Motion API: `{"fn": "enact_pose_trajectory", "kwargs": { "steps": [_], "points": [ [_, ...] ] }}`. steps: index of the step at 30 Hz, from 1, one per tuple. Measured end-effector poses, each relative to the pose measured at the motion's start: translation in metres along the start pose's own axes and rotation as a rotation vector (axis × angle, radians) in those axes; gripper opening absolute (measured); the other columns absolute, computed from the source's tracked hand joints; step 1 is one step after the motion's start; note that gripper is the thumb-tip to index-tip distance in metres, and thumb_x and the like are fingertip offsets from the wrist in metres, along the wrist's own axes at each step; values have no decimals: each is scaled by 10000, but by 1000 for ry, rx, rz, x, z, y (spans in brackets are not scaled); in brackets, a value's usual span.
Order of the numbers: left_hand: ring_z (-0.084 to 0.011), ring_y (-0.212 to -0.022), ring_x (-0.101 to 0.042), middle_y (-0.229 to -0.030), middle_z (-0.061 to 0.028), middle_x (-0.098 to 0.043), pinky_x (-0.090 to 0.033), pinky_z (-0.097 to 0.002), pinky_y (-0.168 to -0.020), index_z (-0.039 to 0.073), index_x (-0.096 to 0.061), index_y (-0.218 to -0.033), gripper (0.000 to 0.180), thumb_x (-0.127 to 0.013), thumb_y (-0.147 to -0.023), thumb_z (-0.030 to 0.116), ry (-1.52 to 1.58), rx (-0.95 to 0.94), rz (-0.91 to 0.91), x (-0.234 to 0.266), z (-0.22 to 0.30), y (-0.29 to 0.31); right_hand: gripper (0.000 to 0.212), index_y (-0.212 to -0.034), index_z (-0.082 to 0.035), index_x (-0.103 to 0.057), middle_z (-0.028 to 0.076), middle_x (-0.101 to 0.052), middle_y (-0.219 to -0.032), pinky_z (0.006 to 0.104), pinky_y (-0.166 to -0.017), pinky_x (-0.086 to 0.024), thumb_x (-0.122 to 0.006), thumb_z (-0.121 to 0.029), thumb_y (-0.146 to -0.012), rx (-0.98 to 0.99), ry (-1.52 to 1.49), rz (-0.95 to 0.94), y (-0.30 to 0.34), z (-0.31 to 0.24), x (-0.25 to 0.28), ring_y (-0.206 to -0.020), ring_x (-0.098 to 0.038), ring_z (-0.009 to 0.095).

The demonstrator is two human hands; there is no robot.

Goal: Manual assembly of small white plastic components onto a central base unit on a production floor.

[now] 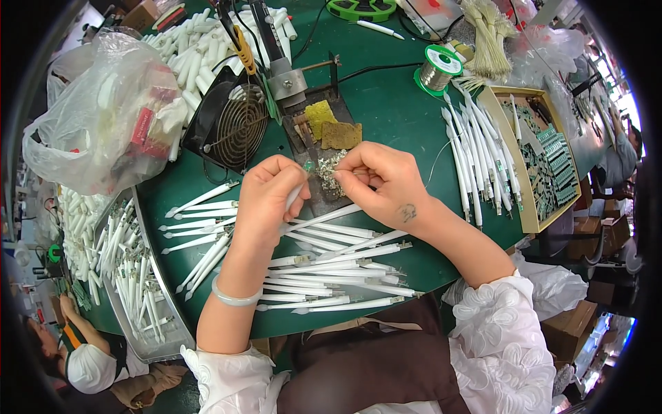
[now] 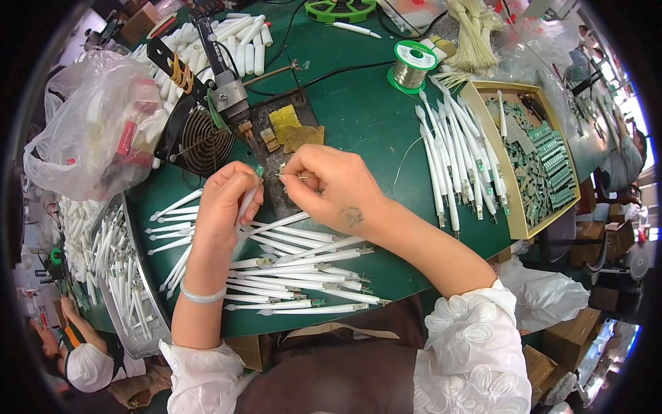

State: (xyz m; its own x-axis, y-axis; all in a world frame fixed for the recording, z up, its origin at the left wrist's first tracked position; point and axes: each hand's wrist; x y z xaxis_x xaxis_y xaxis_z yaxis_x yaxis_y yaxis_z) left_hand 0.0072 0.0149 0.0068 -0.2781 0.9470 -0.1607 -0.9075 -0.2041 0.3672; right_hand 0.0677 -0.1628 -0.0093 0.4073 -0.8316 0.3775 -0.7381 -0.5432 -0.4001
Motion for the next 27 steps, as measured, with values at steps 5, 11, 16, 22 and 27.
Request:
{"fn": "enact_pose_trajectory", "kwargs": {
  "steps": [5, 11, 16, 22, 27],
  "points": [
    [-74, -404, -406, -595, -47, -553, -264, -212, -360, 62, -522, -734, 85, -539, -816, 74, -24, 3, 17, 9, -4, 3, 74, -837, 7, -574, -46, -458, -621, 194, -481, -313, -641, -26, -830, -200, -58, -100, -5, -12, 17, -553, -366, 11],
    [-133, -544, -553, -653, -55, -603, -436, -248, -519, -1, -575, -752, 42, -604, -742, 27, -474, -277, 227, 40, -12, 36, 110, -753, -34, -613, 59, -466, -557, 311, -509, -383, -674, -91, -682, -195, 285, -491, -7, -2, 59, -504, -465, 194],
    [-292, -717, -562, -767, -94, -603, -456, -371, -661, -7, -593, -755, 83, -649, -694, -6, -1145, -496, 431, 64, -18, 59, 93, -716, -38, -639, 98, -588, -630, 358, -565, -457, -664, -125, -695, -156, 530, -599, 0, -1, 59, -602, -594, 264],
    [-303, -805, -543, -882, -112, -592, -438, -398, -739, -16, -622, -849, 160, -689, -709, 21, -1526, -667, 446, 56, -19, 75, 92, -631, -38, -581, 98, -596, -640, 390, -577, -474, -633, -90, -687, 42, 707, -531, 9, -1, 48, -625, -601, 293],
    [-312, -830, -548, -905, -124, -597, -440, -404, -754, -15, -618, -920, 203, -682, -740, 51, -1302, -847, 221, 17, -13, 68, 132, -611, -41, -520, 83, -558, -616, 389, -534, -461, -630, -81, -672, 135, 702, -568, 10, 0, 44, -588, -580, 283]
  ]
}}
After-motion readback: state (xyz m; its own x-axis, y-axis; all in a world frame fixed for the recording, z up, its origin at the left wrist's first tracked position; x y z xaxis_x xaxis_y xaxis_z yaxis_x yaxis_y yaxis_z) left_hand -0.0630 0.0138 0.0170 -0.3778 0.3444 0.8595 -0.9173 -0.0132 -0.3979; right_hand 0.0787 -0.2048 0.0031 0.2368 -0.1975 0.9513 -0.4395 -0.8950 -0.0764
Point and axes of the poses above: each hand's wrist, its own y-axis away from the middle knuckle, its own x-axis out of the back of the hand, z = x × y
